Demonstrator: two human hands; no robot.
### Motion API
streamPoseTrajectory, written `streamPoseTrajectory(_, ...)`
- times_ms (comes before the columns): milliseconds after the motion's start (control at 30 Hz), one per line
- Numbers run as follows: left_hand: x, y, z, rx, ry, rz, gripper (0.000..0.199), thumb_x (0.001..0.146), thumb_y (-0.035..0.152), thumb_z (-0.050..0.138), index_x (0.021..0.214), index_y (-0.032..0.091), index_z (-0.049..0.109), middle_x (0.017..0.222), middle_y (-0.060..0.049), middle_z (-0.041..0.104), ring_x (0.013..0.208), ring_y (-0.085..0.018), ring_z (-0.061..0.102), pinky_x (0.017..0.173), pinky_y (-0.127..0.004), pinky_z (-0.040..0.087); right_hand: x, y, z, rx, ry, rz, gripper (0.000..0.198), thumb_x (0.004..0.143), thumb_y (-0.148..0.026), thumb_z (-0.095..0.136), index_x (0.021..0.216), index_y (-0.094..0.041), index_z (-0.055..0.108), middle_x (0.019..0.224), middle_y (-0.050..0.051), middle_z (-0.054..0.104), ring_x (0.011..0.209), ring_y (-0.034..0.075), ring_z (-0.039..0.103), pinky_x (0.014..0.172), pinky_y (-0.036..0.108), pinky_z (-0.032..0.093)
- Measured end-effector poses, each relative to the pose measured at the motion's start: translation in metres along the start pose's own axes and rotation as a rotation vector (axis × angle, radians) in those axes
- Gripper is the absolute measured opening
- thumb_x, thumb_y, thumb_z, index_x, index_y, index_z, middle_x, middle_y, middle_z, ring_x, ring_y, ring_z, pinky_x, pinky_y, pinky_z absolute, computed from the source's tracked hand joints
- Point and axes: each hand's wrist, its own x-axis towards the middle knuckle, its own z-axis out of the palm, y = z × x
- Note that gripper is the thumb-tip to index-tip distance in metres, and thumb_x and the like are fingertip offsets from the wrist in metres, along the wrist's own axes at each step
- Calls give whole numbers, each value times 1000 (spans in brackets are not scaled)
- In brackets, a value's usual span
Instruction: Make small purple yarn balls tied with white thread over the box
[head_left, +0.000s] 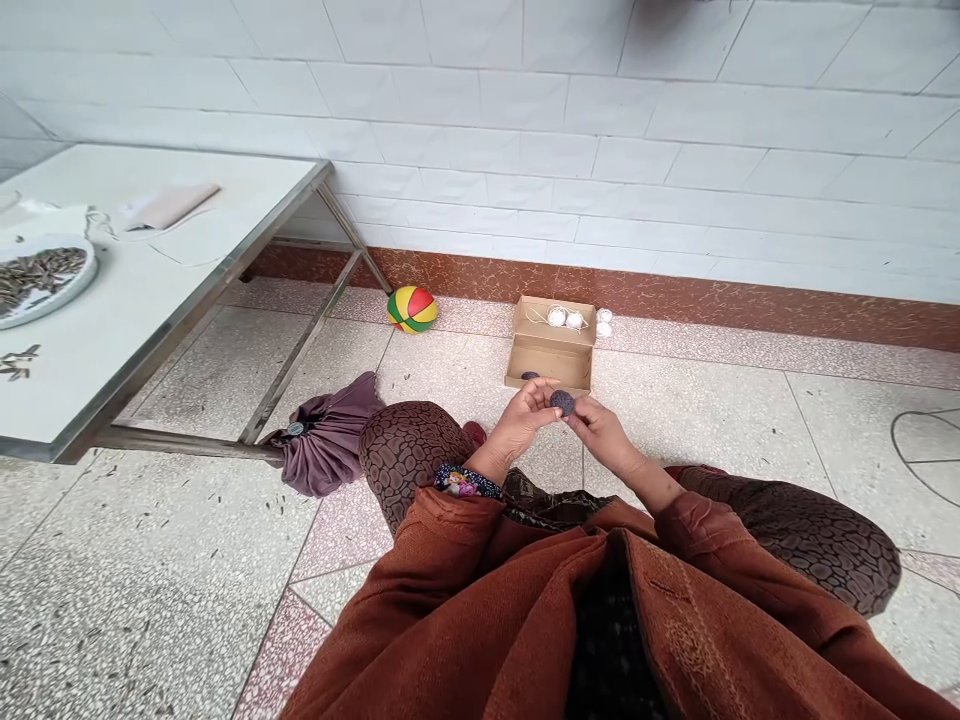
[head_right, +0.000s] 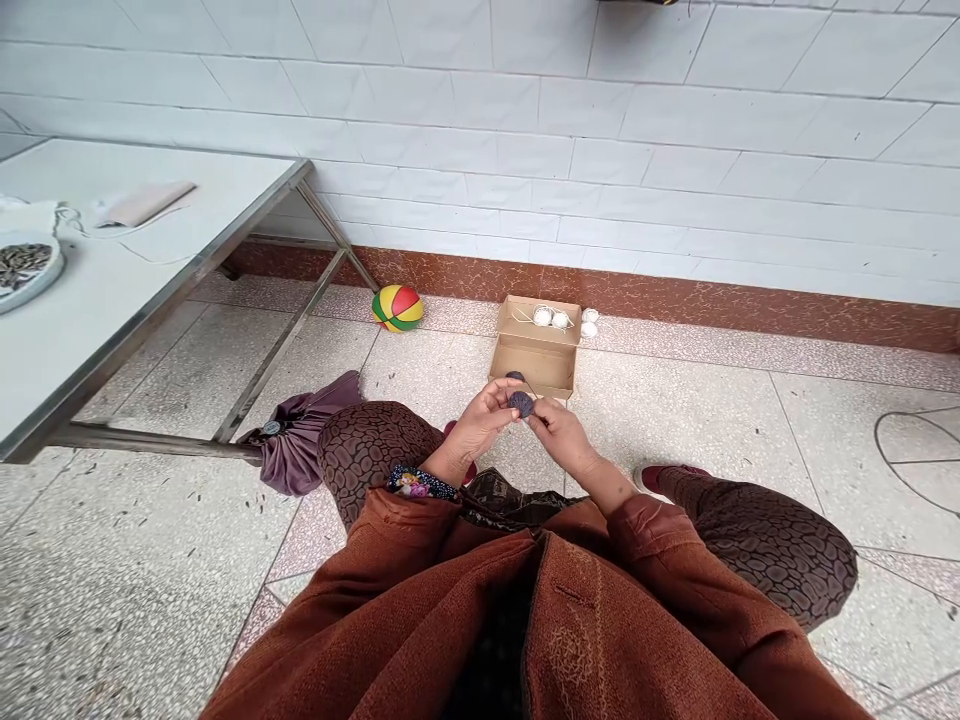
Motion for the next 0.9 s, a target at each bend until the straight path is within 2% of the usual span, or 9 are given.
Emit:
streamPoseTrajectory(100,3,-2,-2,36,86,6,51,64,23,85,110,19,63,90,0,67,83,-13,60,81,-29,43,-10,-10,-1,-12,-88,-86,22,102,-34,54,89,-24,68,83,4,65,81,20,64,74,33,53)
streamPoseTrajectory(200,4,-3,-4,131,103,-2,54,62,22,85,110,19,63,89,0,67,83,-14,60,83,-30,43,-7,-24,-14,14,-123,-164,20,103,-34,54,95,-25,70,87,5,66,83,21,65,77,35,54)
streamPoseTrajectory(367,0,-4,-3,228,-81,-83,61,60,18,87,115,19,61,84,2,62,78,-13,58,78,-29,43,19,-30,-32,23,16,-121,19,102,-34,55,97,-26,72,90,7,68,86,23,65,79,37,54)
streamPoseTrajectory(467,-2,-3,-1,169,-179,-105,65,59,19,88,118,21,61,85,2,62,81,-13,59,78,-29,42,27,-22,-29,6,82,-51,20,100,-34,56,93,-25,71,86,6,68,84,22,64,78,37,53)
streamPoseTrajectory(533,-4,-1,1,82,-188,-95,68,61,22,89,123,22,61,87,1,64,82,-13,59,78,-29,43,25,-15,-23,7,107,-7,20,100,-34,55,90,-24,69,84,5,68,81,22,64,76,36,53)
streamPoseTrajectory(633,-5,0,3,-52,-146,-95,65,64,24,88,124,22,64,92,-1,65,83,-13,59,76,-27,43,14,-6,-13,13,114,30,21,101,-33,52,88,-24,66,84,5,69,81,21,65,76,35,53)
streamPoseTrajectory(767,-4,-3,6,-172,-13,-98,46,65,25,87,107,18,71,103,-5,68,87,-13,59,78,-27,44,-2,-3,-8,-44,50,2,21,103,-33,50,91,-25,66,87,5,69,83,22,66,76,35,54)
streamPoseTrajectory(900,0,-7,6,-181,113,-61,36,66,26,86,97,17,70,101,-3,68,88,-13,60,81,-28,44,-11,-9,-10,-157,-58,-77,25,104,-34,48,94,-25,68,84,5,66,80,21,64,73,33,54)
